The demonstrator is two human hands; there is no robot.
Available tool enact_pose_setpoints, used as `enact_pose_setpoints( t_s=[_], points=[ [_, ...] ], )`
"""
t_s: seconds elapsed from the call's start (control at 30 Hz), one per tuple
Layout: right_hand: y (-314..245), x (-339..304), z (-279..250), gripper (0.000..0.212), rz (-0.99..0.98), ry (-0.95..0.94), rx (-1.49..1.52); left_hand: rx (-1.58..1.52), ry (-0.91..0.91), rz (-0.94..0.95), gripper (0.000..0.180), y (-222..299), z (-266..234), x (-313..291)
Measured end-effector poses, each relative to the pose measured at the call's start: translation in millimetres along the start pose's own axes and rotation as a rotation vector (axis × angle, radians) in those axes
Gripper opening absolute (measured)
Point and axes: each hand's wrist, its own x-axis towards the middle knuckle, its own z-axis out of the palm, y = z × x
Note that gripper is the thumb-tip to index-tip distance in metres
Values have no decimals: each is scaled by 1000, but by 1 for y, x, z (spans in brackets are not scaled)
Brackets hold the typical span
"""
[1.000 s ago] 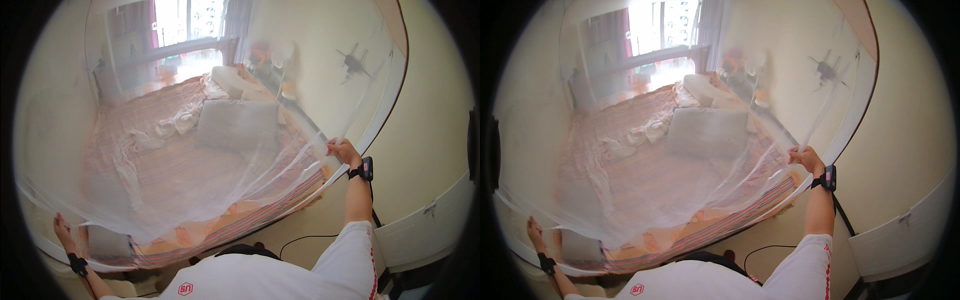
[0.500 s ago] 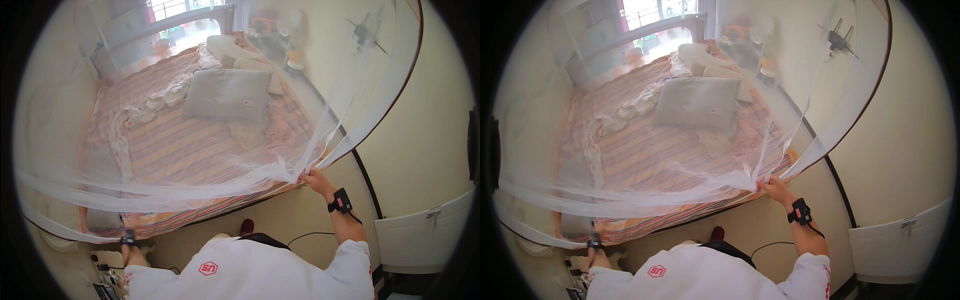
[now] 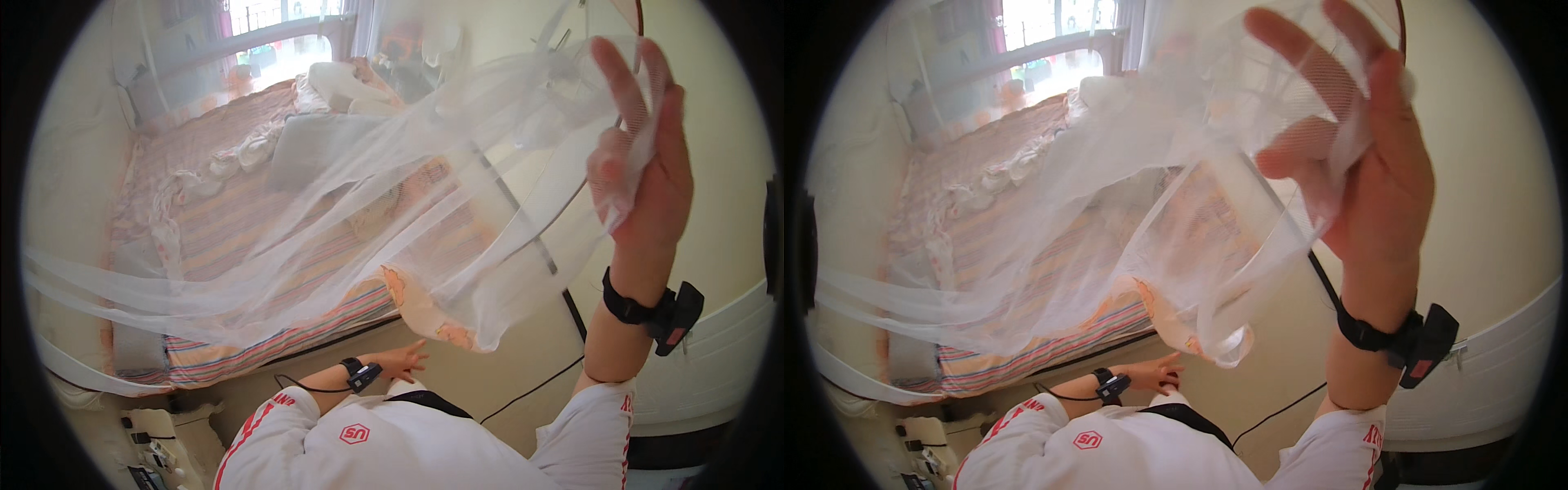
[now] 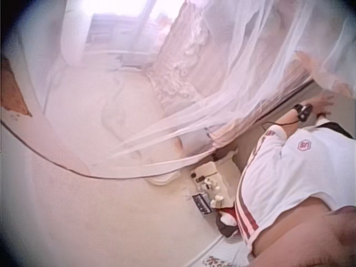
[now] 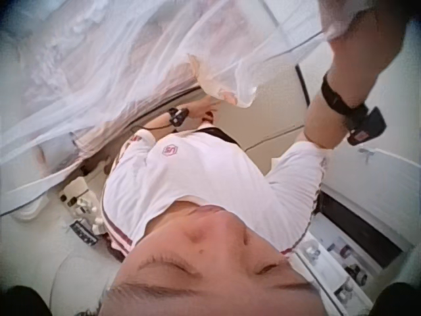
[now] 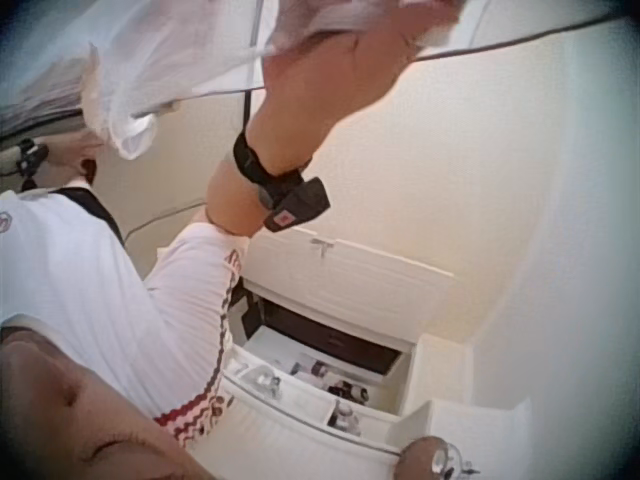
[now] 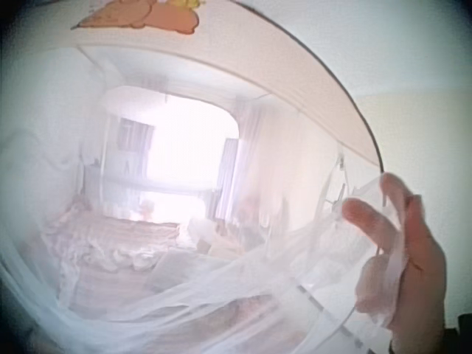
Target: The person installs a pop-up mosquito net over a bed. They unfold the net, secure the top edges, and tuck the bottom edges under the mattress around the perimeter.
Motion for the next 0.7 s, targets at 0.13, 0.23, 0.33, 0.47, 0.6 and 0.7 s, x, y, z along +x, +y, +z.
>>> enact_pose_setpoints(
  t_s=[0.13,0.23,0.33,0.47,0.6,0.7],
  points=[
    [-35,9,-45,51,-46,-64,-210,-70,91,374,67,79,30,34],
    [-37,23,-91,44,111,-22,-507,44,162,717,60,164,60,36],
    [-16,36,-127,33,478,-304,-667,224,230,1018,54,247,102,28],
    [-6,36,-170,51,586,-828,-1256,499,378,1350,47,347,166,20],
    [9,27,-164,82,-98,-433,-956,875,613,1545,41,415,218,4],
    [35,28,-134,115,-355,-476,-711,1759,1139,1387,36,430,247,-7]
  ],
)
